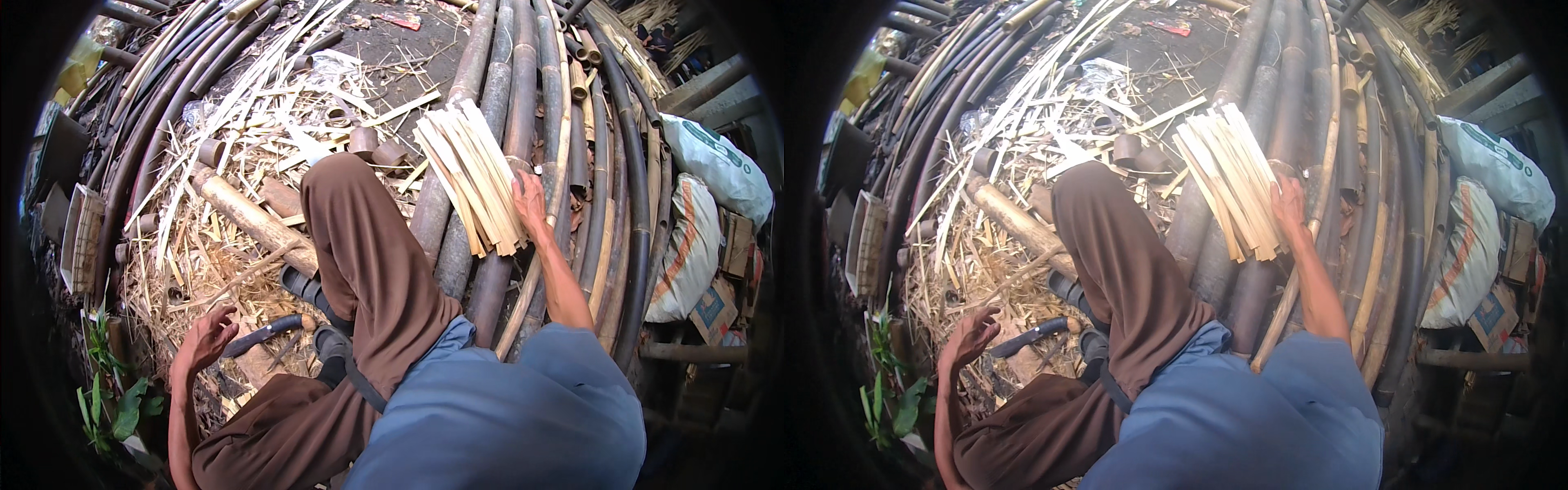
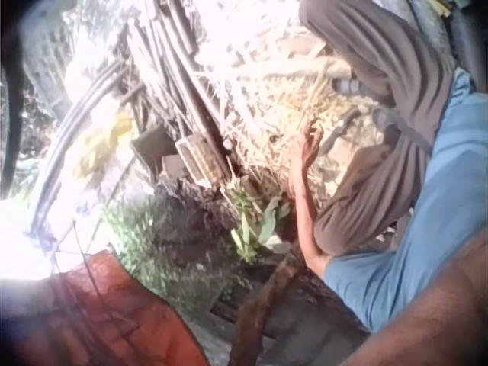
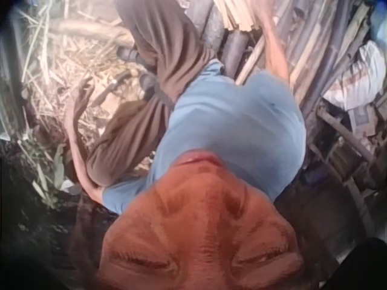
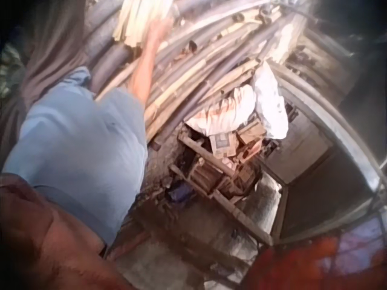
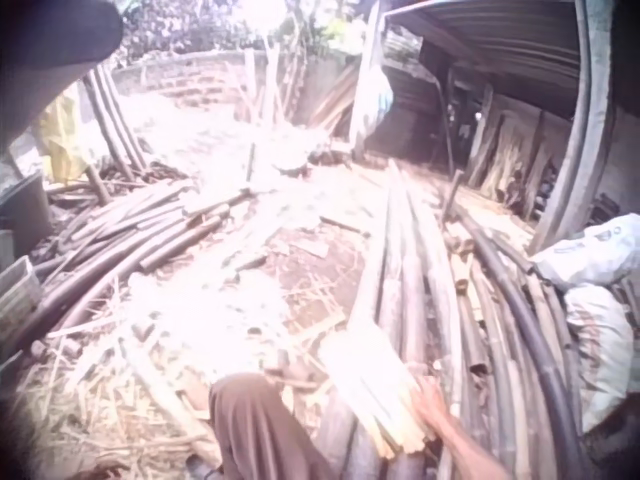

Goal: The person sits on the ground and repeatedly splits bamboo strips into smaller pieces using a machete. They place the finished pieces into a growing pile beside them.

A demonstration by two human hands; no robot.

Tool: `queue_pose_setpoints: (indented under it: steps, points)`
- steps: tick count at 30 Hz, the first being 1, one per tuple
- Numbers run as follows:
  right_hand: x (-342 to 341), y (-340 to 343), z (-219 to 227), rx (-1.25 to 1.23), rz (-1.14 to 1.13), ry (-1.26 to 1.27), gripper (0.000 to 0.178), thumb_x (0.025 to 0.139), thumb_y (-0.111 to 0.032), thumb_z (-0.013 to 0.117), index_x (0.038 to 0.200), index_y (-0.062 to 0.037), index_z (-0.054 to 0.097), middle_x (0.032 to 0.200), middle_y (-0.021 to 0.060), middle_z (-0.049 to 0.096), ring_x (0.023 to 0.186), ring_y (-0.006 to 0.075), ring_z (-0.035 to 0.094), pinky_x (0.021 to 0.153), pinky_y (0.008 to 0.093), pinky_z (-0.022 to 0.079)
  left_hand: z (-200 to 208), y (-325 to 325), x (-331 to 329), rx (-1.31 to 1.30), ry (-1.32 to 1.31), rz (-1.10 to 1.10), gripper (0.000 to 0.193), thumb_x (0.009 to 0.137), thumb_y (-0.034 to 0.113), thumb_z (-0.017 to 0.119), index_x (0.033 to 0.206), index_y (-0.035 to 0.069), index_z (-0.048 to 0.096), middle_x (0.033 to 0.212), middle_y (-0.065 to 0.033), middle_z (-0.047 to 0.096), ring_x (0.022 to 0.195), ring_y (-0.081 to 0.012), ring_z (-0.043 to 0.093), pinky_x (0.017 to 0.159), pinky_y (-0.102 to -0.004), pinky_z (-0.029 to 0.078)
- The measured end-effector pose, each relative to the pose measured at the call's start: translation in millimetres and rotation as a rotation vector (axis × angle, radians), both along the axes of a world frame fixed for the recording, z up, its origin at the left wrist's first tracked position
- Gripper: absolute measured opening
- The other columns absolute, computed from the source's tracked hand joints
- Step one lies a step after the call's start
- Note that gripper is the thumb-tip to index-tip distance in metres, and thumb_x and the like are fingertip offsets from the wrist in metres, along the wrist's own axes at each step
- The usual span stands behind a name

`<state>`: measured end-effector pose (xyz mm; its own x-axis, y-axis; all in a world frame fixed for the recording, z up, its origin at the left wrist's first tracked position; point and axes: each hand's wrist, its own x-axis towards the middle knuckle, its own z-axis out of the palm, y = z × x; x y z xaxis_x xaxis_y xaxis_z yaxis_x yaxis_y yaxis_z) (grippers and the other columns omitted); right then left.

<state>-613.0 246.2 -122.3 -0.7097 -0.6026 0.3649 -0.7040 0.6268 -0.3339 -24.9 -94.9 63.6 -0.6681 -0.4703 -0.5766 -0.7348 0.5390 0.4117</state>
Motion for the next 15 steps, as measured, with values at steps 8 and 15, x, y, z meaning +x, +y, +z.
queue_pose_setpoints:
  steps: [8, 15]
  points:
    - [40, -17, -8, 0.155, 0.009, -0.241, 0.027, 0.095, -0.025, 0.056, 0.106, -0.0007, 0.063, 0.104, 0.0260, 0.063, 0.097, 0.0442, 0.060, 0.086, 0.0498, 0.048, -16, 8, 22, 0.030, -0.138, -0.059, 0.041, 0.097, 0.028, 0.059, 0.128, 0.001, 0.057, 0.099, -0.0232, 0.070, 0.091, -0.0381, 0.068, 0.081, -0.0433, 0.052]
    - [44, -20, -26, 0.030, -0.034, -0.283, 0.032, 0.092, -0.026, 0.064, 0.111, -0.0001, 0.061, 0.106, 0.0240, 0.063, 0.097, 0.0405, 0.061, 0.086, 0.0470, 0.048, -31, -4, 36, -0.015, -0.039, 0.001, 0.040, 0.096, 0.023, 0.062, 0.129, 0.000, 0.057, 0.099, -0.0231, 0.070, 0.089, -0.0375, 0.068, 0.081, -0.0429, 0.052]
